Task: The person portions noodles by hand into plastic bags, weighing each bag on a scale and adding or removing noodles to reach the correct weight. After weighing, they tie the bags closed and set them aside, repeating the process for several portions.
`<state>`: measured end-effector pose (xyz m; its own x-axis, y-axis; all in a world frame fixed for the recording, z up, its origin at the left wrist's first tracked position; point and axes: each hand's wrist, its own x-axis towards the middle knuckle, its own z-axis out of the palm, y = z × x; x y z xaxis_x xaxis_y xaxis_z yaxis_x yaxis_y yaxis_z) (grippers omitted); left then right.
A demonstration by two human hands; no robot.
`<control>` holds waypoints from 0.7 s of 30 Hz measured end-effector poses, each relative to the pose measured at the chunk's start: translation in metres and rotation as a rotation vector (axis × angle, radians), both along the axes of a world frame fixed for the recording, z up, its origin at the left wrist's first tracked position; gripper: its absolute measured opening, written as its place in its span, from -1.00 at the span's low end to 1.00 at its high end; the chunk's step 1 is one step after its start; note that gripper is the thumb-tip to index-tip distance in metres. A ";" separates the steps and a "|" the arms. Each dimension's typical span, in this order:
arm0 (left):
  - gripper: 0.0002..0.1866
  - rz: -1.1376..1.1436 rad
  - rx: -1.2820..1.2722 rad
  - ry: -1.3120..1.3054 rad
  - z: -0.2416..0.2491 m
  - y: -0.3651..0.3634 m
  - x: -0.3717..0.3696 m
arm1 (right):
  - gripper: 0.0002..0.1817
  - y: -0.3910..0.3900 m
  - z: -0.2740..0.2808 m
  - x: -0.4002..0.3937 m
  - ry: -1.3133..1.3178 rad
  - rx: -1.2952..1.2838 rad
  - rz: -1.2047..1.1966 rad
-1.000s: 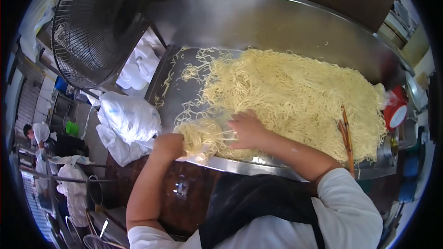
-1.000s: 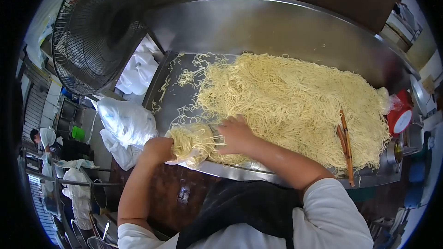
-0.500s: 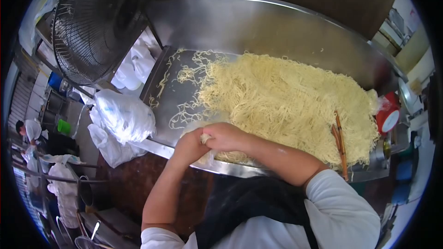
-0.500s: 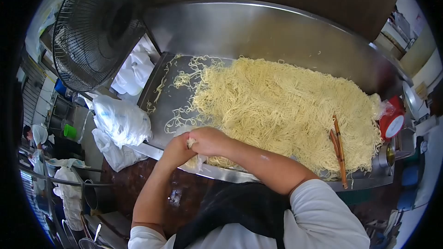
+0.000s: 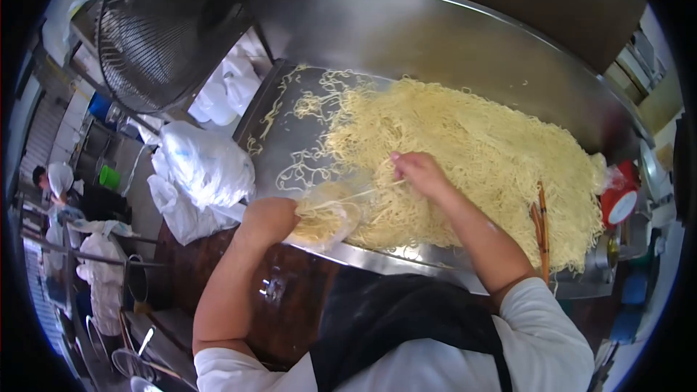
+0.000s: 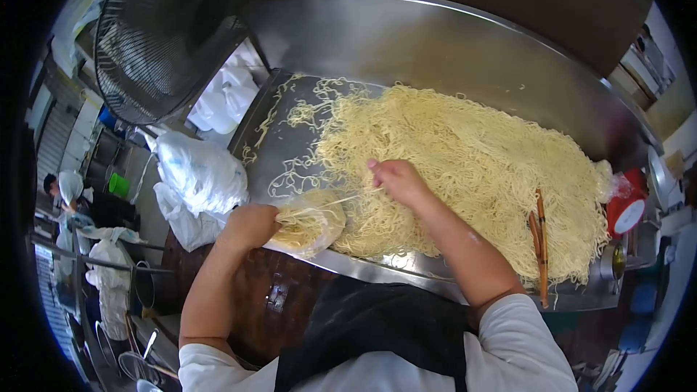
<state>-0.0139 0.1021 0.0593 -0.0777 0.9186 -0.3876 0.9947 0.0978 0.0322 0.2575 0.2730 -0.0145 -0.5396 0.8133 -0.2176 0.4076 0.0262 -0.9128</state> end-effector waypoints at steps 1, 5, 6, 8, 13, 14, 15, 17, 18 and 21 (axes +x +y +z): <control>-0.76 0.021 -0.013 0.037 -0.001 -0.003 -0.007 | -0.49 0.004 0.006 0.002 -0.022 0.004 -0.050; -0.76 0.068 -0.036 0.090 -0.005 -0.011 -0.020 | -0.60 0.007 0.028 0.002 -0.313 0.235 0.106; -0.76 0.068 -0.039 0.099 -0.004 -0.013 -0.020 | -0.60 0.006 0.028 -0.001 -0.316 0.237 0.113; -0.74 0.084 -0.073 0.103 -0.001 -0.011 -0.016 | -0.57 0.002 0.031 -0.011 -0.460 0.551 0.202; -0.65 0.078 0.005 -0.061 0.018 -0.021 -0.014 | -0.55 -0.053 0.040 -0.052 -0.237 0.607 0.525; -0.63 0.097 0.052 -0.137 0.023 -0.021 -0.012 | -0.55 -0.065 0.034 -0.061 -0.239 0.609 0.523; -0.61 0.113 0.100 -0.212 0.025 -0.020 -0.011 | -0.58 -0.075 0.025 -0.069 -0.423 0.585 0.606; -0.62 0.156 0.167 -0.252 0.016 -0.022 -0.015 | -0.62 -0.076 0.005 -0.071 -0.611 0.558 0.675; -0.62 0.210 0.231 -0.294 0.008 -0.022 -0.017 | -0.65 -0.070 -0.007 -0.069 -0.614 0.498 0.693; -0.63 0.408 0.430 -0.856 -0.033 -0.021 -0.016 | -0.69 -0.056 0.011 -0.060 -0.424 0.294 0.737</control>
